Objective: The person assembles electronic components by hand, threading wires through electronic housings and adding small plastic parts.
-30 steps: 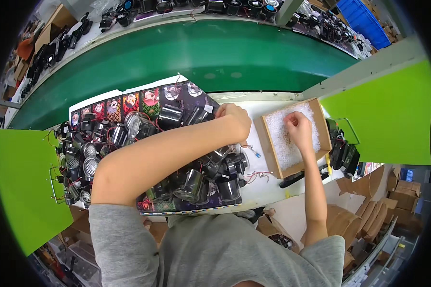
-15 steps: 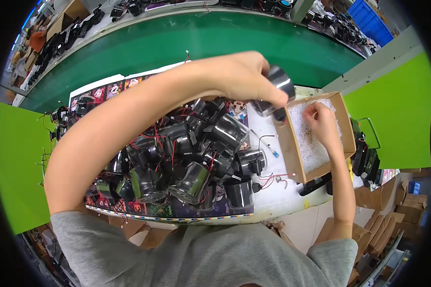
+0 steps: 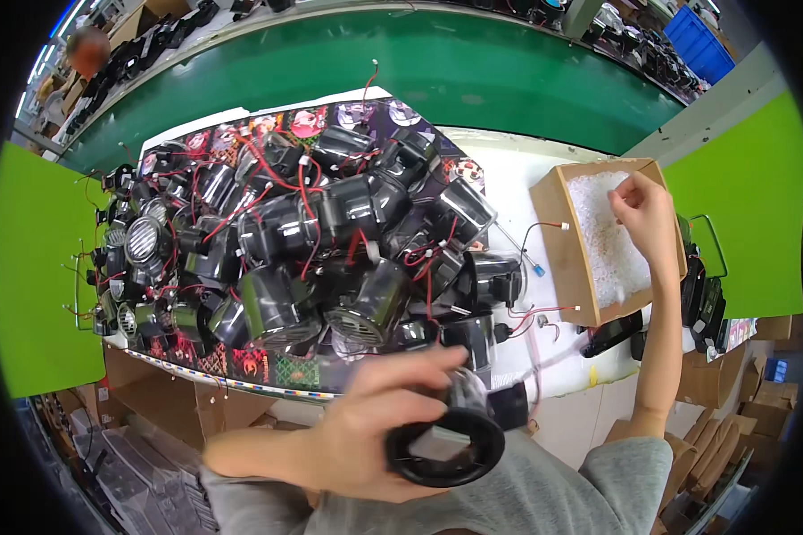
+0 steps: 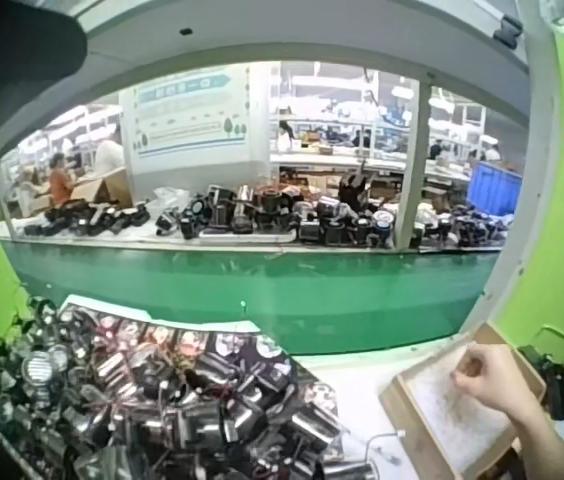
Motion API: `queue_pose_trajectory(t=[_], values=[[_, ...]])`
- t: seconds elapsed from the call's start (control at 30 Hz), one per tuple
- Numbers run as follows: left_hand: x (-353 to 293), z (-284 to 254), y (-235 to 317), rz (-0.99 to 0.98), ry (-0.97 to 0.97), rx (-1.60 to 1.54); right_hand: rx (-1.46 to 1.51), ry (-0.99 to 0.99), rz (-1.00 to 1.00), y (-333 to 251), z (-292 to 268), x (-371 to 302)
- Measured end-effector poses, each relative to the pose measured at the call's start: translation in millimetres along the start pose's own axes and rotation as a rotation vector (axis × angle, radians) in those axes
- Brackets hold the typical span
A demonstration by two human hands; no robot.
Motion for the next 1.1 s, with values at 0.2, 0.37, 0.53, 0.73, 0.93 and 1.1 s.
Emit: queue_pose_trajectory(t=[0.2,0.37,0.53,0.73,0.93,1.1], values=[[-33,52,-36,0.226,0.160,0.104,0.526,0.128,0.152,1,-22,-27],[-44,80,-37,0.414,0.158,0.779,0.689,0.078,0.093,-32,-25,-87],[-36,99,-46,0.355,0.245,0.793,0.827,-0.019,-0.003,-72,-20,-150],[-27,120,-60,0.325,0.246,0.664,0.837,-0.104,0.172,-76,6,-167],[-23,123,-58,0.244,0.328,0.818,0.802,-0.133,0.013,-81,9,-159],[0,114,-36,0.072,0.271,0.962,1.048,-0.018,0.152,-73,6,-161]])
Point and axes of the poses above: each hand's wrist, its own x-axis towards the middle knuckle, its own z-axis out of the palm, y = z × x, the point moved 7 cm from there along x, towards the middle knuckle, and after that the axes turned 4 degrees about -z, right-handed, at the moved point
